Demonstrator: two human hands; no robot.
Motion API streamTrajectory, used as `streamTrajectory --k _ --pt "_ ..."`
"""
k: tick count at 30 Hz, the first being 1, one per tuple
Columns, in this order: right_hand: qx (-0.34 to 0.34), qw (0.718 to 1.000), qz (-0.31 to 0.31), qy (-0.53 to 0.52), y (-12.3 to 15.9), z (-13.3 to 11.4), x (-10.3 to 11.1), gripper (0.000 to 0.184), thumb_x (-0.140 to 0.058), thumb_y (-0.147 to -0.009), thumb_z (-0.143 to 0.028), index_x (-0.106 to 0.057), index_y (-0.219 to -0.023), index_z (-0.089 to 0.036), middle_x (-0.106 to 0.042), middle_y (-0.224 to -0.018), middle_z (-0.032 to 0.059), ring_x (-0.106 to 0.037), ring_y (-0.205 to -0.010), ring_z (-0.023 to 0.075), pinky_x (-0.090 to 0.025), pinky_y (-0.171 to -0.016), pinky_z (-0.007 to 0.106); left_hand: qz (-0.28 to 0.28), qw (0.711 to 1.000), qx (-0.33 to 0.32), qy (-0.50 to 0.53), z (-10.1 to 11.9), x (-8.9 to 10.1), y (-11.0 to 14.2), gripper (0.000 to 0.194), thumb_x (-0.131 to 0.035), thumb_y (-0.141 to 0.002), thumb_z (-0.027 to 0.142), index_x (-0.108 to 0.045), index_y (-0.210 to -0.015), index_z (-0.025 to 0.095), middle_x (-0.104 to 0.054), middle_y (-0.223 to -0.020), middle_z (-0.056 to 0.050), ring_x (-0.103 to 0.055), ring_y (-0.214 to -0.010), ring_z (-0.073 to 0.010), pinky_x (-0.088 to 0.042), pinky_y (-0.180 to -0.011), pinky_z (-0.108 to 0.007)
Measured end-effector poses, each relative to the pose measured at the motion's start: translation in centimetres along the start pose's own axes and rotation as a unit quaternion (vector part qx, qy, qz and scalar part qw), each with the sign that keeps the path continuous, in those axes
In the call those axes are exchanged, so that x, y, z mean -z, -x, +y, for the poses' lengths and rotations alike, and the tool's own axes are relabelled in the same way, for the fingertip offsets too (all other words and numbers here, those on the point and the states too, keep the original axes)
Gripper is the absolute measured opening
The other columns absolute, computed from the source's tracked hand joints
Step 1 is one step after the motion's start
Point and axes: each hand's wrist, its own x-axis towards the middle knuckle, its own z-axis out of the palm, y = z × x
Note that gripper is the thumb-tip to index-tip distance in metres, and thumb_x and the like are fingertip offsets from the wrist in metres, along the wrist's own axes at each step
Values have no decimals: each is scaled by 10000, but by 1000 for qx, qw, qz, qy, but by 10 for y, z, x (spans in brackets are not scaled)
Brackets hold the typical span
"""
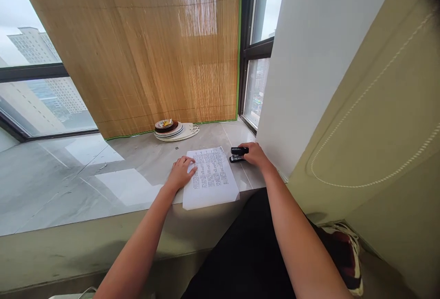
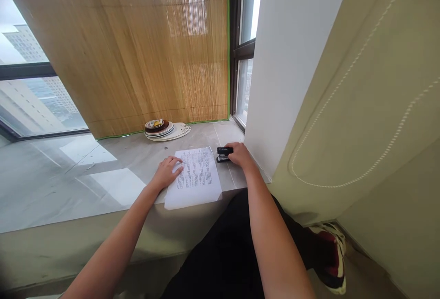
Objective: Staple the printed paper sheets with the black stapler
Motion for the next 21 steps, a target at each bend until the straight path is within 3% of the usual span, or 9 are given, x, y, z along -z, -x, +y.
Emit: streamTrajectory --k 9,13,16,21 --pt "79 991 -86 -70 10 -20 -4 360 -772 -710 -101 -833 -1043 -222 -804 -948 11 -730 -923 231 -545 -872 312 7 1000 -1 5 0 -1 0 224 -685 -964 330 -714 -1172 254 -667 -1268 -126 -607 -1205 -343 -450 -1048 -482" --pt "110 980 -93 -136 10 -29 -10 369 -800 -846 -261 -803 -1214 -252 -814 -1121 44 -745 -1060 246 -549 -1011 379 -5 1000 1 1 1 -1 0 246 -668 -973 353 -711 -1189 242 -666 -1269 -137 -603 -1207 -354 -447 -1060 -511" --pt "142 977 -80 -138 7 -33 -19 338 -750 -895 -238 -812 -1228 -251 -803 -1200 63 -730 -1147 258 -515 -1105 414 0 1000 -6 11 2 1 -1 256 -684 -956 349 -716 -1188 246 -670 -1273 -137 -609 -1226 -359 -453 -1081 -524" --pt "170 976 -73 -116 4 -37 -30 348 -702 -911 -171 -820 -1233 -232 -800 -1128 65 -735 -1057 246 -535 -1049 391 -28 990 -104 93 15 13 1 230 -632 -1009 356 -744 -1186 261 -659 -1436 -116 -615 -1345 -326 -465 -1168 -509"
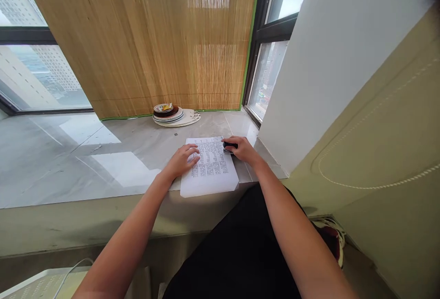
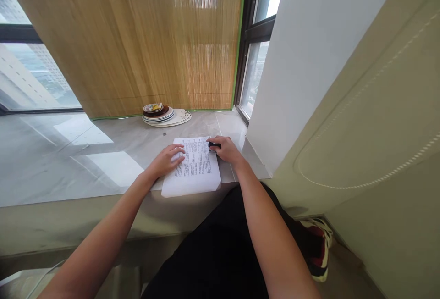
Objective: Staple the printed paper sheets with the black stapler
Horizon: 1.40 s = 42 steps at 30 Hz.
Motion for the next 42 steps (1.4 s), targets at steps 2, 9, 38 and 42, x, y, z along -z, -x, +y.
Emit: streamTrajectory --k 2,9,38,42 --pt "6 1000 -6 -6 -1 0 -1 357 -693 -919 -168 -816 -1247 -238 -797 -1140 60 -734 -1060 239 -536 -1044 379 -53 997 -52 20 8 5 0 296 -589 -1049 391 -737 -1278 276 -618 -1534 -99 -558 -1443 -315 -437 -1221 -505" --pt "5 999 -26 27 -3 -2 -4 375 -690 -936 -141 -815 -1254 -293 -789 -1190 45 -737 -1073 247 -551 -1028 397 -204 973 -107 -18 17 13 3 523 -483 -1102 546 -542 -1594 382 -410 -1734 -36 -366 -1606 -351 -284 -1302 -568" --pt "-8 977 -97 191 2 -20 -17 397 -585 -1002 -113 -780 -1275 -325 -773 -1224 48 -641 -1130 276 -361 -997 494 -181 978 -107 -9 22 11 5 504 -547 -1076 535 -564 -1563 407 -467 -1702 -23 -419 -1569 -332 -301 -1272 -554" --pt "16 960 -110 258 1 -24 -22 354 -582 -990 -111 -809 -1164 -318 -767 -1146 60 -588 -1108 291 -349 -954 481 -183 978 -103 -11 22 10 5 501 -533 -1077 551 -577 -1553 400 -463 -1705 -29 -419 -1568 -337 -295 -1272 -567"
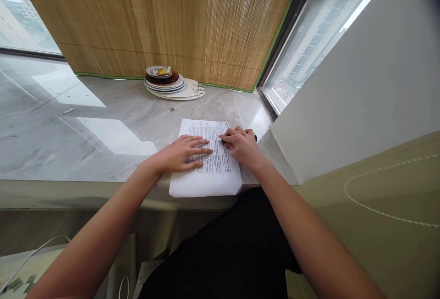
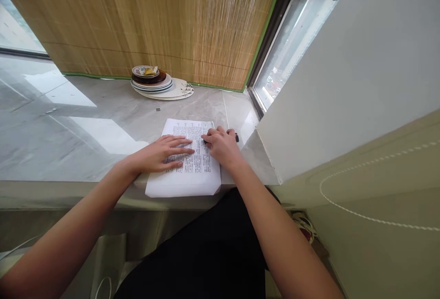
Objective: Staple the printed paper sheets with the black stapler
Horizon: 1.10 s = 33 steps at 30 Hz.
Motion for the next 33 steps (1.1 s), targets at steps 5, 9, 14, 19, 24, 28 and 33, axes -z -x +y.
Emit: streamTrajectory --k 5,9,14,19,24,28,33 --pt "7 999 30 -29 7 9 6 397 -621 -991 -171 -723 -1348 -311 -696 -1360 85 -596 -1209 298 -417 -996 467 5 1000 4 7 1 1 1 498 -546 -1071 546 -592 -1543 393 -482 -1691 -42 -442 -1554 -347 -304 -1272 -567" --pt "-61 993 42 -92 14 29 12 516 -724 -886 -143 -674 -1381 -277 -750 -1228 68 -656 -1134 280 -474 -988 423 9 1000 7 9 1 1 2 495 -558 -1067 531 -592 -1542 396 -489 -1686 -38 -453 -1545 -340 -317 -1270 -555" --pt "-185 974 85 -100 17 46 12 232 -738 -798 -114 -741 -1004 -221 -757 -961 50 -677 -889 252 -488 -769 337 11 1000 11 10 0 0 2 488 -563 -1065 529 -594 -1536 403 -497 -1681 -39 -452 -1546 -332 -315 -1270 -557" --pt "-253 942 217 -33 15 39 15 223 -703 -793 -121 -727 -998 -207 -730 -956 103 -652 -920 306 -506 -796 393 10 1000 8 12 1 2 2 492 -581 -1058 526 -591 -1528 382 -497 -1679 -48 -457 -1533 -340 -314 -1260 -558" --pt "-202 936 249 -147 -3 -15 10 219 -702 -859 -188 -672 -1075 -205 -731 -1056 118 -659 -993 297 -532 -882 421 141 984 110 -12 0 4 -2 279 -483 -1094 366 -669 -1261 242 -662 -1448 -101 -569 -1365 -304 -408 -1158 -507" --pt "-157 947 154 -235 -22 -65 -12 186 -748 -836 -212 -631 -980 -223 -725 -994 71 -664 -916 251 -511 -845 368 317 908 269 -47 -9 2 0 173 -462 -994 160 -629 -1012 204 -689 -1103 -125 -634 -1095 -295 -498 -1015 -453" --pt "-114 959 105 -236 -31 -85 -38 226 -764 -804 -168 -600 -950 -222 -706 -1027 75 -647 -980 258 -473 -852 344 311 868 379 -74 -46 10 2 211 -485 -921 103 -647 -1002 212 -688 -1095 -125 -653 -1087 -307 -514 -1030 -433"
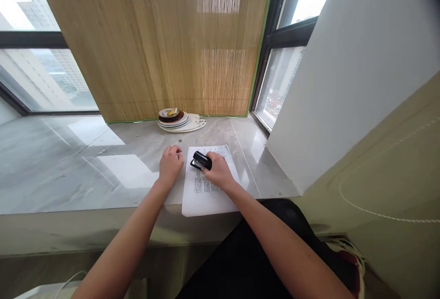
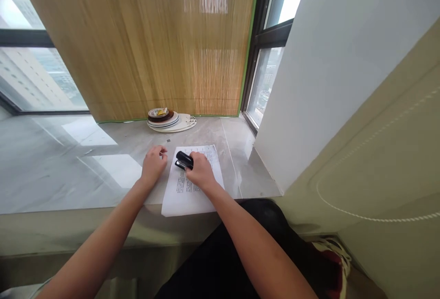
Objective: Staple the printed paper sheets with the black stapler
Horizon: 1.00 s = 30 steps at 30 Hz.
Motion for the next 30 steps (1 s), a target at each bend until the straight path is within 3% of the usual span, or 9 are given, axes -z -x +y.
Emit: streamTrajectory --k 2,6,9,13,19,23,28,30 --pt "4 1000 -13 9 2 5 -2 226 -761 -806 -160 -596 -950 -219 -695 -1025 77 -636 -1003 264 -464 -865 348 -34 998 31 -46 -9 -3 -20 271 -486 -932 112 -679 -1114 167 -694 -1188 -166 -638 -1178 -332 -497 -1076 -445" --pt "26 1000 -9 8 5 16 3 188 -734 -836 -165 -588 -941 -219 -674 -999 60 -618 -1005 250 -453 -884 346 -93 991 5 -97 -18 -14 -50 405 -479 -1002 191 -660 -1358 125 -614 -1473 -195 -554 -1368 -340 -415 -1196 -453" --pt "32 999 -1 -10 4 22 6 194 -746 -835 -171 -598 -952 -219 -670 -988 48 -614 -999 242 -450 -892 341 -115 988 0 -105 -20 -23 -54 405 -464 -1027 239 -683 -1358 159 -626 -1507 -170 -554 -1375 -368 -441 -1160 -509" --pt "49 998 -9 -33 -1 26 3 222 -792 -815 -174 -619 -948 -216 -678 -1003 34 -612 -986 225 -447 -897 329 -125 986 -7 -113 -22 -27 -52 423 -444 -1038 249 -671 -1392 202 -628 -1542 -131 -545 -1406 -344 -427 -1170 -506" --pt "63 995 -20 -73 -6 30 -3 256 -845 -797 -210 -687 -999 -213 -721 -1022 35 -653 -983 229 -463 -899 330 -121 986 -13 -115 -24 -25 -54 434 -453 -1027 243 -672 -1398 194 -634 -1538 -144 -551 -1414 -345 -431 -1175 -522" --pt "81 993 -20 -78 -3 33 3 406 -882 -764 -246 -697 -1124 -222 -738 -1156 60 -660 -1100 261 -471 -959 346 -108 988 -17 -111 -22 -21 -51 420 -462 -1004 208 -700 -1350 180 -654 -1496 -167 -592 -1370 -351 -472 -1146 -527" --pt "77 996 -29 -35 2 31 11 161 -797 -817 -228 -675 -920 -209 -722 -969 35 -643 -943 226 -449 -834 301 -74 993 -33 -88 -12 -12 -44 419 -435 -969 124 -750 -1232 208 -685 -1387 -159 -628 -1328 -306 -514 -1126 -451" --pt "73 997 -16 -29 2 30 12 157 -798 -806 -222 -664 -887 -211 -713 -932 24 -632 -905 216 -433 -805 289 -72 995 -57 -39 -2 -11 -40 436 -419 -930 79 -776 -1135 222 -719 -1287 -137 -663 -1273 -278 -516 -1139 -422"
